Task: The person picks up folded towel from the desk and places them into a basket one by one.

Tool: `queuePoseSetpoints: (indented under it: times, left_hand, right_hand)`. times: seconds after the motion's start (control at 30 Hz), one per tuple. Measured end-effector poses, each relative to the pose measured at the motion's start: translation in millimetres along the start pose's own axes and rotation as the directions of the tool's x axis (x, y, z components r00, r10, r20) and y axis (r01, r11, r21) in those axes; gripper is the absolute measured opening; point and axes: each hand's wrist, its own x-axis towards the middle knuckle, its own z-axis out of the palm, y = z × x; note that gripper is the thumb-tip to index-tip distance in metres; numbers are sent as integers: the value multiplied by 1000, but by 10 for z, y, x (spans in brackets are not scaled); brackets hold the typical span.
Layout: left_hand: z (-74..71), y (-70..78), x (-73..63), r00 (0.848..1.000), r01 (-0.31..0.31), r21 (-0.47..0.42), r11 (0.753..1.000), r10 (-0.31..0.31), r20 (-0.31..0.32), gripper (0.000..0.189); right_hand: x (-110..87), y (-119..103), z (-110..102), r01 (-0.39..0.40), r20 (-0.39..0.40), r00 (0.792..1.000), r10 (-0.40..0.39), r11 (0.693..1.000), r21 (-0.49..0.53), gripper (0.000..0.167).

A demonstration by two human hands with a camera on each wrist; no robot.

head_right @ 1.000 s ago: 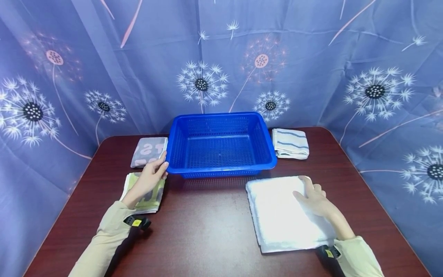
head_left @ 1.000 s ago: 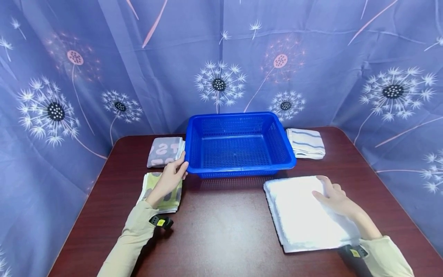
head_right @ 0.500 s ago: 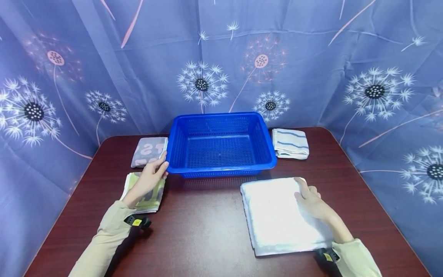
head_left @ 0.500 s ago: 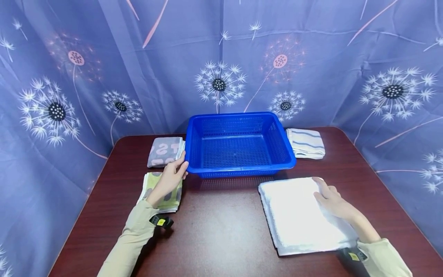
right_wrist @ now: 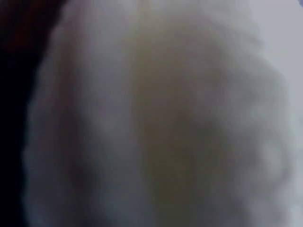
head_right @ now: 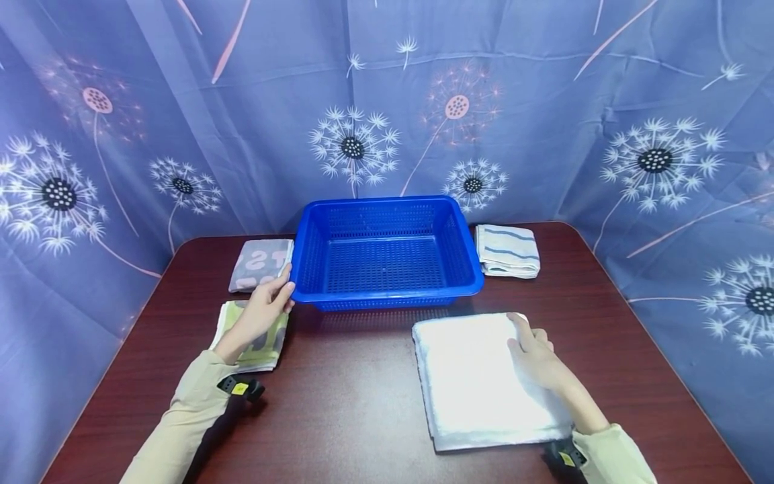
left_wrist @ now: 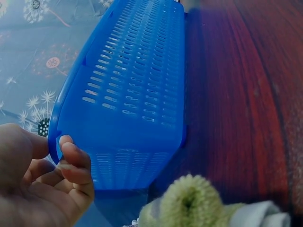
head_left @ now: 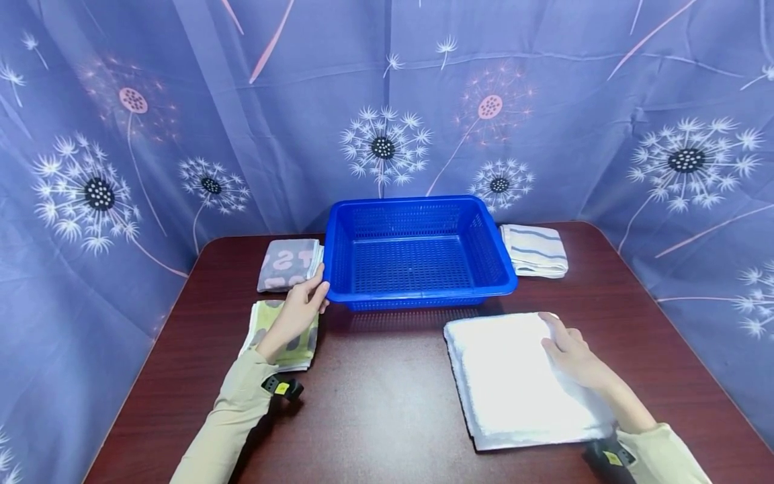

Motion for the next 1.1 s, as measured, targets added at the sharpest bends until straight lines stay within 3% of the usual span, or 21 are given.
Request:
queuePoseSetpoints:
  times: [0.37, 0.47, 0.6, 0.7, 1.1]
  left_hand:
    - [14, -11, 0, 1000, 16, -69, 998, -15, 5, 51]
    - [-5, 110, -20, 999, 34, -96, 995, -33, 14, 50]
    - [-4, 96, -20, 999, 51, -107, 993, -49, 13, 49]
    - [21, -43, -4, 999, 46, -110, 993, -46, 6, 50]
    - [14, -28, 11, 999, 36, -114, 993, -34, 16, 50]
  right_hand:
    - [-34, -92, 130, -64, 5, 998, 64, 997, 34, 56]
    - [-41, -124, 149, -72, -1, 997, 72, 996, 43, 57]
    - [-36, -151, 207, -48, -23, 999, 49, 998, 35, 55]
    - [-38, -181, 264, -34, -49, 998, 35, 999, 13, 53]
    - [-47, -321, 362, -54, -71, 996, 55, 998, 14, 51]
